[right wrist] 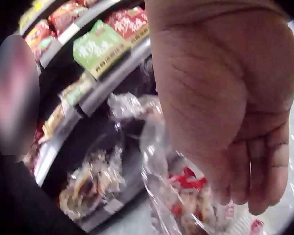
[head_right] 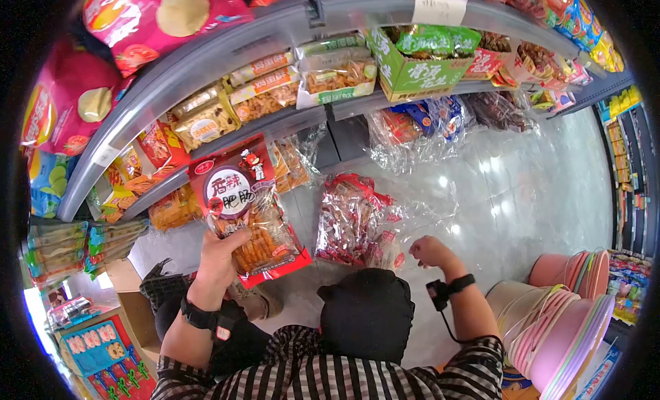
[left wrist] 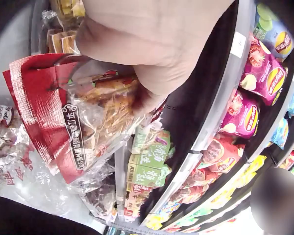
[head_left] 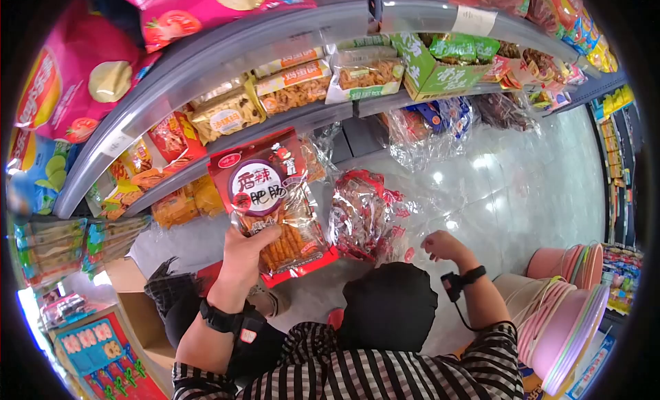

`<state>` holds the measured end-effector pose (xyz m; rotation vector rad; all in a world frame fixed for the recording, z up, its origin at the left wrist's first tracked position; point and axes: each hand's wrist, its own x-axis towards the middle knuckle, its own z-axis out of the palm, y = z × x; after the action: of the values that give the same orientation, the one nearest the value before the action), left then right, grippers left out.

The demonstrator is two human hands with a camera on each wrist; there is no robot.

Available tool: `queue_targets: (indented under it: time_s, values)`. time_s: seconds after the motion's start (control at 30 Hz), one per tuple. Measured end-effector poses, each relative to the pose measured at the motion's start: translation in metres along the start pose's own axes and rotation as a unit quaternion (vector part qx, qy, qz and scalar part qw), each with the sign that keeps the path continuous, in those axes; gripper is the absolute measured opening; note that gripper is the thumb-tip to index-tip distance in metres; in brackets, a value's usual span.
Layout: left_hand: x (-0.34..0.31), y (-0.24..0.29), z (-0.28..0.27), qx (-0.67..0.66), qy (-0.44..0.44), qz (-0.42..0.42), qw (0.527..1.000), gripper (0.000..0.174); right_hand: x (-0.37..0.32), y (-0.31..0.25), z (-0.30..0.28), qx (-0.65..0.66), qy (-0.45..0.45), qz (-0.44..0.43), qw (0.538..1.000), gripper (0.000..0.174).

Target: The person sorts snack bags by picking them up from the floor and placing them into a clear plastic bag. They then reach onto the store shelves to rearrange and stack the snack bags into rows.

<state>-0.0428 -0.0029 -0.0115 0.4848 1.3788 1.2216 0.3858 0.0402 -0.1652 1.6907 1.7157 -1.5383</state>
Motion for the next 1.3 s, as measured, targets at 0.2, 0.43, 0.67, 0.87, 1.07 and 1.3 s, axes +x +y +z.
queue_targets:
  time_s: [0.2, 0.43, 0.67, 0.87, 1.07, 1.3]
  values:
    - [0.009, -0.008, 0.005, 0.033, 0.008, -0.032, 0.999, 0.037, 0.110, 0.011, 0.059, 0.391, 0.083, -0.104, 0.911, 0.020]
    - [0.021, -0.017, 0.011, 0.034, 0.016, -0.055, 0.998, 0.037, 0.177, 0.000, 0.069, 0.150, 0.072, -0.325, 0.931, 0.036]
    - [0.024, -0.018, 0.012, 0.073, 0.022, -0.077, 0.994, 0.041, 0.170, -0.072, 0.055, 0.424, 0.092, -0.155, 0.887, 0.053]
    - [0.022, -0.023, 0.013, 0.070, 0.018, -0.067, 0.995, 0.042, 0.242, -0.065, 0.065, 0.387, 0.106, -0.176, 0.899, 0.058]
    - [0.024, -0.030, 0.013, 0.072, 0.017, -0.062, 0.995, 0.042, 0.251, -0.061, 0.072, 0.189, 0.152, -0.157, 0.957, 0.055]
    - [0.023, -0.025, 0.014, 0.066, 0.006, -0.063, 0.996, 0.042, 0.151, -0.086, 0.041, 0.398, 0.089, -0.086, 0.909, 0.038]
